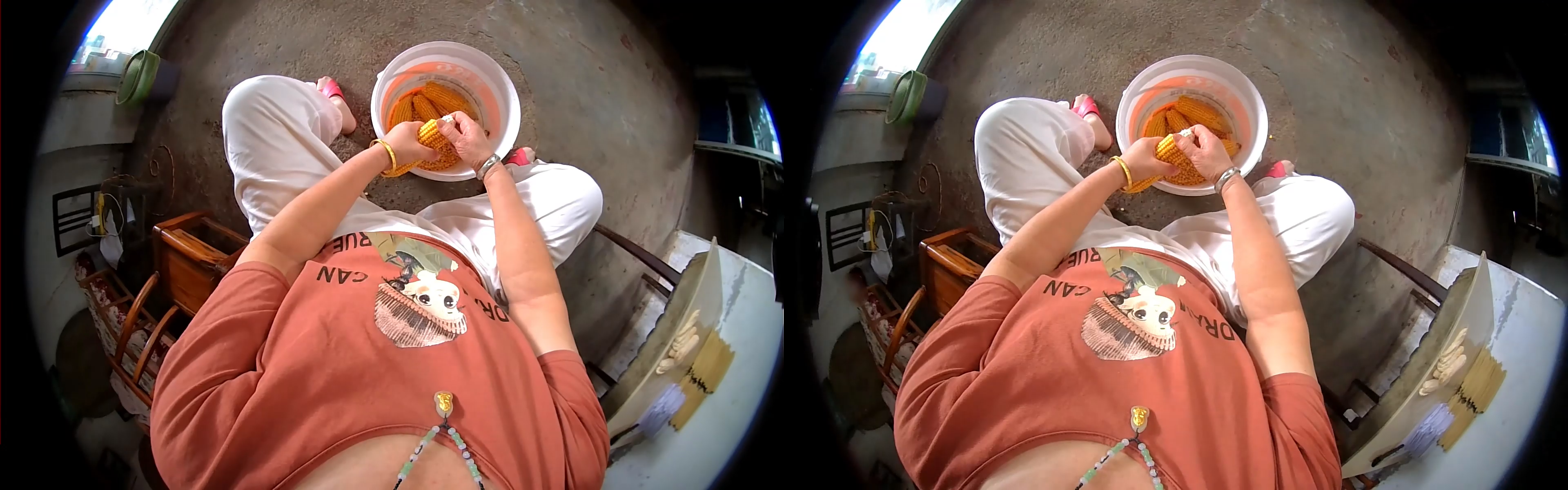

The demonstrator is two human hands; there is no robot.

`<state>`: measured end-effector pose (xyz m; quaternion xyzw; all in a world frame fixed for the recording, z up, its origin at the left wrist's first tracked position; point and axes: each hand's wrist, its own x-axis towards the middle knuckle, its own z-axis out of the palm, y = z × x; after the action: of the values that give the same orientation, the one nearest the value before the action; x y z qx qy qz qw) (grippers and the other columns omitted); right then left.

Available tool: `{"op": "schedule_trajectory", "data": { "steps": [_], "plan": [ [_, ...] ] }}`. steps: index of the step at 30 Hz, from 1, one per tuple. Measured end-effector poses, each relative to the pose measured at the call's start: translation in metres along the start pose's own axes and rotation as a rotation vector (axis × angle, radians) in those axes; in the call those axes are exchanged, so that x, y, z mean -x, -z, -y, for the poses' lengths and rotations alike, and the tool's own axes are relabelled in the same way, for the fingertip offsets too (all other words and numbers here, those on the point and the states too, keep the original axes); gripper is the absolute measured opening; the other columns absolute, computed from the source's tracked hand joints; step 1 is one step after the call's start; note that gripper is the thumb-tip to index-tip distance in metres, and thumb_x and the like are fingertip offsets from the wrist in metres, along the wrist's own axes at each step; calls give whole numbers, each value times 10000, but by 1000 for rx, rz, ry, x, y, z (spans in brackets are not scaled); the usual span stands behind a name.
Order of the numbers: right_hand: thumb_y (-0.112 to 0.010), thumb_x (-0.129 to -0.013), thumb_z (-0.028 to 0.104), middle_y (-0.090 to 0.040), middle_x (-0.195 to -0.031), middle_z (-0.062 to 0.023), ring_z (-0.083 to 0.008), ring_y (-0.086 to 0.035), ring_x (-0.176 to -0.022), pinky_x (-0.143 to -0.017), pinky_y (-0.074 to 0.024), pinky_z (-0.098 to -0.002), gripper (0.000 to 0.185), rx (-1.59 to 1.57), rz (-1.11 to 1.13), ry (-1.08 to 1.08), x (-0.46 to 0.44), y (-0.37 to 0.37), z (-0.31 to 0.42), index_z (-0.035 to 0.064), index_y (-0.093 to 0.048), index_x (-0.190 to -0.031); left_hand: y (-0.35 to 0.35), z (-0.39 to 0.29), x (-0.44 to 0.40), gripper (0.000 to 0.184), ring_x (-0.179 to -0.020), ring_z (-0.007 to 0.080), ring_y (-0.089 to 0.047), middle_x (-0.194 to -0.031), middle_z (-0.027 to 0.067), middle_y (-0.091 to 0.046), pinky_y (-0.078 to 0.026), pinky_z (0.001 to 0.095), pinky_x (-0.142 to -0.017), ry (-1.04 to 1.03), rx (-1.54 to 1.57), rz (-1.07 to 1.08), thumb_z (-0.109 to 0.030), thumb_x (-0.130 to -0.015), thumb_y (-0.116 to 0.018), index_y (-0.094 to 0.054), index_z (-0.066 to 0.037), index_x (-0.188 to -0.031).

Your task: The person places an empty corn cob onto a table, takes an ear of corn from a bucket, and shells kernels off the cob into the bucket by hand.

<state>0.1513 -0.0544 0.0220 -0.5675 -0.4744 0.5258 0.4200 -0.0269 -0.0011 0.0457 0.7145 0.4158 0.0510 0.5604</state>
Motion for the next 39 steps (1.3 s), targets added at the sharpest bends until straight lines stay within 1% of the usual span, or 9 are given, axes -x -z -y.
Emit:
{"op": "schedule_trajectory", "data": {
  "steps": [2, 14, 21, 23, 26, 29, 32, 35, 39],
  "plan": [
    [-609, -886, 433, -526, -778, -11, -103, -460, -702, -639, -418, -263, 398, 20, 14, -45, 0, 3, 1, 48, -518, -846, -1, 0, 0, 413, -753, 214, -637, -829, 109, -667, -499, 321, -731, 16, -34, -8, -261, -644, -788, -628, -11, -932],
    [-562, -888, 464, -502, -653, -121, -210, -495, -615, -595, -425, -343, 475, 237, -167, 33, 1, -6, 3, 14, -493, -749, -10, 1, -1, 457, -743, 261, -636, -812, 138, -661, -496, 354, -726, -6, -152, -79, -296, -622, -798, -617, 3, -917],
    [-544, -854, 590, -536, -665, -145, -248, -517, -620, -591, -428, -367, 594, 307, -195, -52, 1, -5, 5, 12, -507, -722, -14, -7, 3, 426, -733, 254, -641, -795, 147, -657, -499, 350, -703, -32, -251, -110, -274, -633, -795, -610, 4, -898],
    [-536, -846, 616, -549, -661, -142, -261, -524, -623, -590, -427, -371, 619, 308, -222, -59, 0, -6, 6, 10, -517, -720, -12, -10, 3, 425, -721, 234, -642, -789, 135, -661, -503, 338, -692, -16, -175, -75, -268, -633, -795, -616, 6, -903],
    [-521, -867, 597, -549, -650, -96, -225, -522, -610, -578, -424, -354, 597, 64, -311, 64, -4, -10, -4, 13, -548, -743, -7, -4, -2, 421, -708, 201, -640, -783, 108, -665, -507, 321, -679, 34, -73, -2, -254, -631, -795, -625, 8, -912],
    [-559, -881, 532, -548, -668, -29, -137, -507, -606, -554, -414, -291, 501, 87, -81, -63, -5, 7, -7, 35, -583, -816, -2, -9, -2, 405, -709, 173, -636, -791, 83, -664, -509, 305, -679, 81, 23, 56, -232, -633, -793, -634, 6, -919],
    [-595, -893, 449, -533, -700, 16, -58, -465, -599, -529, -387, -223, 388, -135, 59, -178, 7, 10, 21, 61, -581, -884, 0, -5, -5, 374, -705, 166, -634, -794, 77, -659, -511, 295, -666, 92, 102, 83, -206, -642, -784, -637, 3, -915],
    [-617, -890, 409, -535, -730, 27, -41, -444, -583, -513, -361, -192, 339, -177, 124, -191, 9, 13, 19, 76, -562, -918, 2, -7, -6, 384, -722, 174, -628, -820, 80, -658, -508, 302, -684, 145, 127, 131, -210, -636, -764, -640, 3, -931],
    [-609, -891, 421, -539, -734, 18, -51, -443, -573, -506, -364, -206, 353, -162, 141, -246, 6, 14, 7, 72, -557, -898, 3, -9, -5, 402, -724, 187, -626, -824, 91, -660, -505, 309, -689, 168, 91, 164, -230, -623, -751, -642, 7, -928]
  ]
}}
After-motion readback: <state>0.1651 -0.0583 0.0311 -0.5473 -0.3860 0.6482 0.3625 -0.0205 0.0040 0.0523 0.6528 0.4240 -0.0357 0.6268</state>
